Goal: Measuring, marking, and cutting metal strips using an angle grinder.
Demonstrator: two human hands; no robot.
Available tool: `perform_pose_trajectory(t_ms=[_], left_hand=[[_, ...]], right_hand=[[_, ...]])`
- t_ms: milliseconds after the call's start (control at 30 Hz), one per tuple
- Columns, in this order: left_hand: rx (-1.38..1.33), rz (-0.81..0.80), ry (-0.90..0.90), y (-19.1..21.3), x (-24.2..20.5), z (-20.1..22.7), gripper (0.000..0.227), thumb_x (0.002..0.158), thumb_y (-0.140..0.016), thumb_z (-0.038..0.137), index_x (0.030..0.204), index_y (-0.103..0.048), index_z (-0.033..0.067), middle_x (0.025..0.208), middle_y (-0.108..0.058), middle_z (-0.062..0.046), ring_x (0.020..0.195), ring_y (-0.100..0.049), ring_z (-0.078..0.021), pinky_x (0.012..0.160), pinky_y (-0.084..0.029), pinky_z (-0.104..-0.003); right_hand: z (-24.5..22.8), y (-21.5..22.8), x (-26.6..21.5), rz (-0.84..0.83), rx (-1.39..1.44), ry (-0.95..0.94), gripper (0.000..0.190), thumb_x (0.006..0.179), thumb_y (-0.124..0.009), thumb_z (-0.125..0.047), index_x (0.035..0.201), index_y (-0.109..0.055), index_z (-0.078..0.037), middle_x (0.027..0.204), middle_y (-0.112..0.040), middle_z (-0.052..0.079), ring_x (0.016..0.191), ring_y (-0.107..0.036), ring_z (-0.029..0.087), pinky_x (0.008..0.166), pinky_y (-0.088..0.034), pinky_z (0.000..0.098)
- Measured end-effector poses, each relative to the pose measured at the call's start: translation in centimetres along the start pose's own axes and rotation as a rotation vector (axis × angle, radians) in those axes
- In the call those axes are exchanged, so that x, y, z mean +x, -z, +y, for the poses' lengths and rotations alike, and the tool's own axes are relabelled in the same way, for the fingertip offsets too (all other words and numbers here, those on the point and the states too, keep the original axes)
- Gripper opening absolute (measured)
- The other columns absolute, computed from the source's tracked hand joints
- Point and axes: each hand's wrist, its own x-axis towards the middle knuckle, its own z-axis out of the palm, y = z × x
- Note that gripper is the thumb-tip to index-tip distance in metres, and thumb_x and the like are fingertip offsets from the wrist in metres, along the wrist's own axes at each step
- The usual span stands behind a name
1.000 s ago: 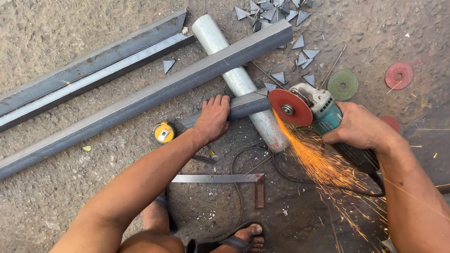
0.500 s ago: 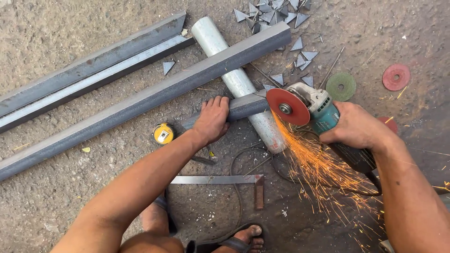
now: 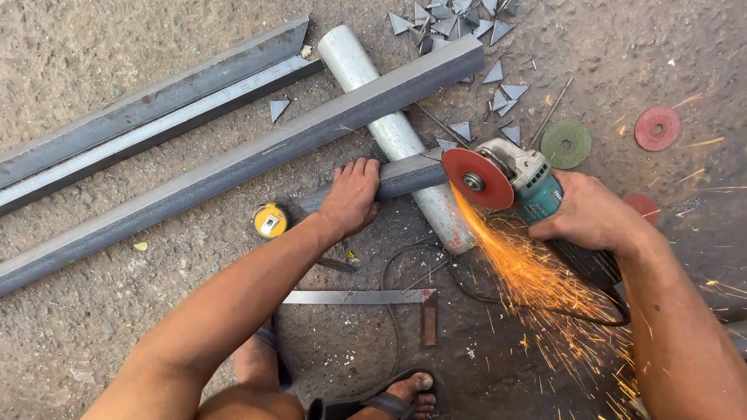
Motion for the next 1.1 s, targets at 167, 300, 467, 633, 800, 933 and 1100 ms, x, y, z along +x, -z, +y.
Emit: perform_pose_trajectory(t_ms=[167, 300, 467, 633, 800, 933, 1100], left_hand=[[0.002, 0.000, -0.003, 0.0, 0.0, 0.0, 0.068, 0.082, -0.077, 0.015, 0.137, -0.041, -0.0012, 0.129, -0.054, -0.021, 0.120, -0.053, -0.0370, 0.115, -0.036, -0.061], [0.022, 0.010, -0.001, 0.0, 0.0, 0.1, 0.068, 0.082, -0.079, 0.017, 0.136, -0.041, -0.0006, 0.130, -0.054, -0.021, 0.121, -0.053, -0.0383, 0.113, -0.037, -0.060], [0.014, 0.009, -0.002, 0.1, 0.0, 0.1, 0.066, 0.082, -0.076, 0.015, 0.136, -0.041, -0.0008, 0.129, -0.054, -0.021, 0.122, -0.053, -0.0388, 0.115, -0.035, -0.062], [0.018, -0.015, 0.018, 0.2, -0.1, 0.3, 0.067, 0.084, -0.074, 0.016, 0.138, -0.040, -0.0010, 0.133, -0.053, -0.022, 0.126, -0.050, -0.0404, 0.116, -0.033, -0.062], [0.043, 0.014, -0.005, -0.2, 0.0, 0.0, 0.068, 0.082, -0.076, 0.018, 0.137, -0.040, -0.0008, 0.130, -0.054, -0.022, 0.122, -0.052, -0.0408, 0.112, -0.037, -0.061], [0.030, -0.007, 0.014, 0.2, 0.0, 0.3, 0.069, 0.084, -0.076, 0.018, 0.139, -0.040, -0.0009, 0.135, -0.053, -0.023, 0.127, -0.051, -0.0414, 0.115, -0.034, -0.061], [0.044, 0.013, 0.008, -0.4, 0.2, 0.0, 0.068, 0.082, -0.078, 0.018, 0.136, -0.042, -0.0002, 0.132, -0.055, -0.022, 0.124, -0.053, -0.0397, 0.114, -0.036, -0.060]], right_hand=[[-1.1, 0.2, -0.8, -0.019, 0.028, -0.048, 0.034, 0.062, -0.082, -0.004, 0.090, -0.062, -0.005, 0.075, -0.069, 0.010, 0.067, -0.056, 0.023, 0.059, -0.044, 0.0364], [-0.4, -0.2, -0.5, -0.013, 0.006, -0.024, 0.038, 0.062, -0.083, -0.010, 0.092, -0.059, -0.009, 0.077, -0.066, 0.009, 0.070, -0.053, 0.023, 0.063, -0.042, 0.0361], [0.6, -0.5, 0.1, -0.005, 0.017, -0.027, 0.040, 0.060, -0.084, -0.007, 0.095, -0.064, -0.009, 0.078, -0.070, 0.008, 0.074, -0.058, 0.021, 0.067, -0.046, 0.0355], [-1.1, 0.1, -1.3, -0.066, 0.062, -0.080, 0.035, 0.065, -0.080, -0.003, 0.094, -0.061, -0.007, 0.075, -0.071, 0.012, 0.064, -0.059, 0.025, 0.059, -0.045, 0.0367], [1.5, -0.9, 0.2, -0.034, 0.079, 0.007, 0.036, 0.061, -0.083, -0.006, 0.087, -0.058, -0.008, 0.071, -0.065, 0.008, 0.064, -0.054, 0.022, 0.059, -0.042, 0.0362], [2.1, -1.1, 0.8, -0.029, 0.046, 0.031, 0.039, 0.059, -0.084, -0.009, 0.089, -0.059, -0.008, 0.075, -0.065, 0.007, 0.073, -0.055, 0.021, 0.066, -0.045, 0.0361], [1.2, -0.7, 0.3, -0.039, 0.066, -0.003, 0.038, 0.060, -0.083, -0.010, 0.089, -0.059, -0.008, 0.077, -0.065, 0.008, 0.072, -0.053, 0.022, 0.064, -0.042, 0.0370]])
